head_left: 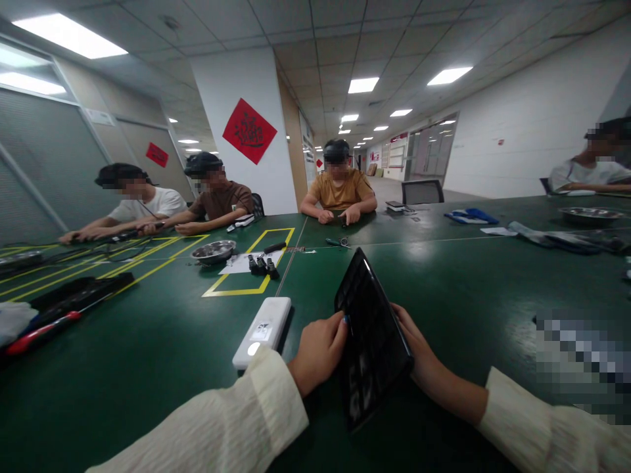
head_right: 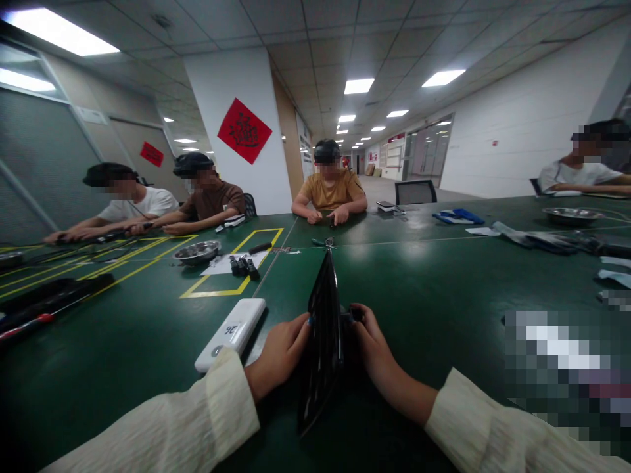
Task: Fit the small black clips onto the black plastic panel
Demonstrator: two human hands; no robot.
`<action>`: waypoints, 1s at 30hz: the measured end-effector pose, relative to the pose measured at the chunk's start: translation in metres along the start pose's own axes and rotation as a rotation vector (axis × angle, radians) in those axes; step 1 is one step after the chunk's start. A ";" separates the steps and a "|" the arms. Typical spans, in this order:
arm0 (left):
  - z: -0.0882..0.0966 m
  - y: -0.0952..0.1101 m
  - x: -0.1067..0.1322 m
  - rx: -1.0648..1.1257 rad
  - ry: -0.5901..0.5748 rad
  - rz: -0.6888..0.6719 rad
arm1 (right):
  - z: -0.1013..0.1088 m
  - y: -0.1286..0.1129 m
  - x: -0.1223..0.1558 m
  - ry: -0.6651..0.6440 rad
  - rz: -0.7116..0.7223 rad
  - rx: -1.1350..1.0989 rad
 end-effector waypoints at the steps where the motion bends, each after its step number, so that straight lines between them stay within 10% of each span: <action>1: 0.000 0.000 0.000 0.005 -0.003 -0.003 | 0.001 0.000 -0.001 0.000 0.007 -0.005; 30: 0.000 -0.006 -0.005 -0.143 -0.019 0.036 | -0.006 0.004 -0.005 -0.115 0.041 0.041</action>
Point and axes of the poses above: each hand's wrist, its own x-axis away from the middle knuckle, its own z-axis out of the back of the hand, y = z × x, the point moved 10 cm from there along -x, towards the middle knuckle, and after that the axes turned 5 degrees about -x, right-handed, at the moved point
